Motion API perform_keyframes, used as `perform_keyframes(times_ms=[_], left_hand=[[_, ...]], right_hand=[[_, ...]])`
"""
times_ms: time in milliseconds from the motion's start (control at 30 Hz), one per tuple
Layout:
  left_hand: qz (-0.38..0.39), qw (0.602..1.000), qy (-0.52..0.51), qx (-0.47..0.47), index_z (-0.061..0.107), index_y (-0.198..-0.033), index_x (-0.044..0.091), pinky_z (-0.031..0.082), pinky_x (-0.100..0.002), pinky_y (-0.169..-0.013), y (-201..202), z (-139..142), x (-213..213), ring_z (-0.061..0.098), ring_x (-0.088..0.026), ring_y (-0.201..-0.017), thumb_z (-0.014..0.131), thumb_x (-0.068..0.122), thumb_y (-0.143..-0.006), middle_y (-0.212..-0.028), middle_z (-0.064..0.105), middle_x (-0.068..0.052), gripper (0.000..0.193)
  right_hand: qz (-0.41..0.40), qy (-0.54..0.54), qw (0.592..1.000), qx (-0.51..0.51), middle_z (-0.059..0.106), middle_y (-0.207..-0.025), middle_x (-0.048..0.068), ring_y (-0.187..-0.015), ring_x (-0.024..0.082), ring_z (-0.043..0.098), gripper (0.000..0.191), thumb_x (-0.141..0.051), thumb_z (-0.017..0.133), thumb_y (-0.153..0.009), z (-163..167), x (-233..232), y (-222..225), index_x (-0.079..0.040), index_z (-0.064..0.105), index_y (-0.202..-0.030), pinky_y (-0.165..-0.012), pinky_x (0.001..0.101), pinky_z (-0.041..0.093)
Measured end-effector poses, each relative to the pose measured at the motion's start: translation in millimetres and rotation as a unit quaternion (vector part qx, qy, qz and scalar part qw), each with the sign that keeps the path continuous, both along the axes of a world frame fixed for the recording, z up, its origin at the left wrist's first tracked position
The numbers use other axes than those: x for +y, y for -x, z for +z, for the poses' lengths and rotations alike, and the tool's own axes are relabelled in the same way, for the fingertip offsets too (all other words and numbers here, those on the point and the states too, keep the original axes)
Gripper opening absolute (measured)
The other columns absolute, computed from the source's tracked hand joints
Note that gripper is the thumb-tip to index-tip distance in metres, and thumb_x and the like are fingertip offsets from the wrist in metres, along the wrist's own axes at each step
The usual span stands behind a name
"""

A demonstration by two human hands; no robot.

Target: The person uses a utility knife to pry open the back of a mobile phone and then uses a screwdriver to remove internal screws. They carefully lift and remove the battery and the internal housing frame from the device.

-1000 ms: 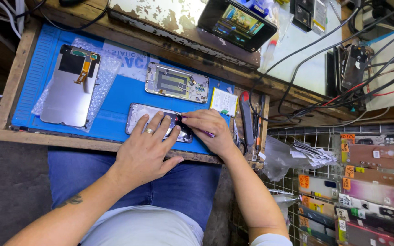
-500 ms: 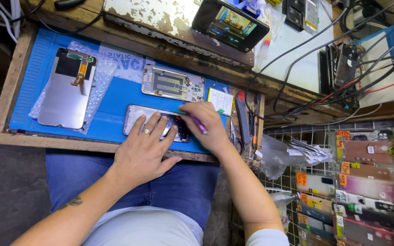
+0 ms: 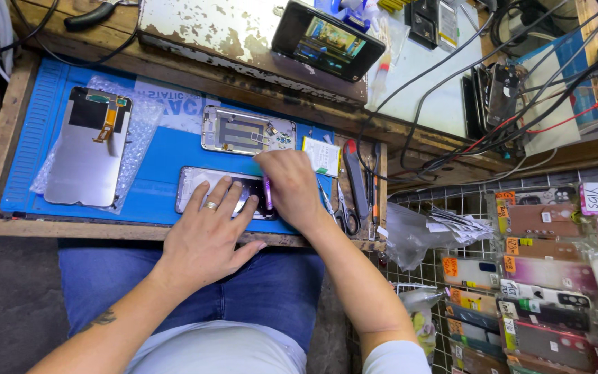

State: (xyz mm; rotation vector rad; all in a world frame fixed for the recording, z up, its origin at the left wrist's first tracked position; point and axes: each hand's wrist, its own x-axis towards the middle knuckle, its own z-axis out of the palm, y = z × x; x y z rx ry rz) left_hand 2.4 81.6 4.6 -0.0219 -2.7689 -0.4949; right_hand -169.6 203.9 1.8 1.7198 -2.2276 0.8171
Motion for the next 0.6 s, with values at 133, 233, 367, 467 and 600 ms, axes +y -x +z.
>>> perform_keyframes(times_ms=[133, 233, 367, 467, 600], left_hand=[[-0.002, 1.0, 0.0, -0.017, 0.063, -0.129, 0.002, 0.035, -0.057, -0.109, -2.2, 0.1, 0.7, 0.049, -0.041, -0.13, 0.067, 0.056, -0.079, -0.131, 0.06, -0.027, 0.073], [0.0, 1.0, 0.003, -0.008, 0.063, -0.128, 0.003, 0.035, -0.057, -0.109, -1.3, 0.2, -0.3, 0.049, -0.041, -0.131, 0.067, 0.056, -0.079, -0.131, 0.06, -0.026, 0.073], [0.0, 1.0, 0.008, -0.01, 0.063, -0.128, 0.003, 0.035, -0.057, -0.109, -1.4, 0.2, -0.1, 0.05, -0.041, -0.13, 0.067, 0.056, -0.079, -0.131, 0.06, -0.027, 0.072], [0.001, 1.0, 0.01, -0.007, 0.063, -0.128, 0.003, 0.035, -0.057, -0.109, -0.7, -0.5, -0.3, 0.05, -0.042, -0.13, 0.067, 0.057, -0.079, -0.131, 0.06, -0.027, 0.073], [0.001, 1.0, 0.008, -0.003, 0.063, -0.129, 0.003, 0.035, -0.057, -0.11, -1.6, -1.3, 0.0, 0.05, -0.042, -0.13, 0.067, 0.057, -0.08, -0.131, 0.06, -0.027, 0.073]], right_hand=[[-0.126, 0.063, 0.985, -0.096, 0.067, -0.105, 0.013, -0.1, 0.028, 0.067, 0.012, -0.006, 0.064, -0.104, -1.2, 18.6, 2.6, -0.001, 0.063, -0.114, -0.09, 0.0367, 0.054], [-0.105, 0.126, 0.902, -0.4, 0.073, -0.106, 0.011, -0.098, 0.019, 0.071, 0.023, -0.013, 0.063, -0.105, -5.4, 33.3, 5.0, 0.001, 0.068, -0.122, -0.089, 0.0296, 0.056], [-0.041, 0.135, 0.892, -0.429, 0.071, -0.115, 0.011, -0.102, 0.017, 0.071, 0.025, -0.011, 0.066, -0.104, -11.9, 50.0, 5.8, 0.004, 0.07, -0.123, -0.093, 0.0281, 0.056], [-0.038, 0.12, 0.867, -0.483, 0.071, -0.115, 0.012, -0.103, 0.018, 0.072, 0.021, -0.006, 0.068, -0.1, -15.8, 54.1, 6.7, 0.005, 0.07, -0.118, -0.094, 0.0288, 0.057], [-0.05, 0.096, 0.851, -0.514, 0.071, -0.114, 0.009, -0.106, 0.016, 0.071, 0.021, 0.0, 0.068, -0.096, -16.9, 54.9, 4.4, 0.004, 0.07, -0.116, -0.096, 0.0277, 0.056]])
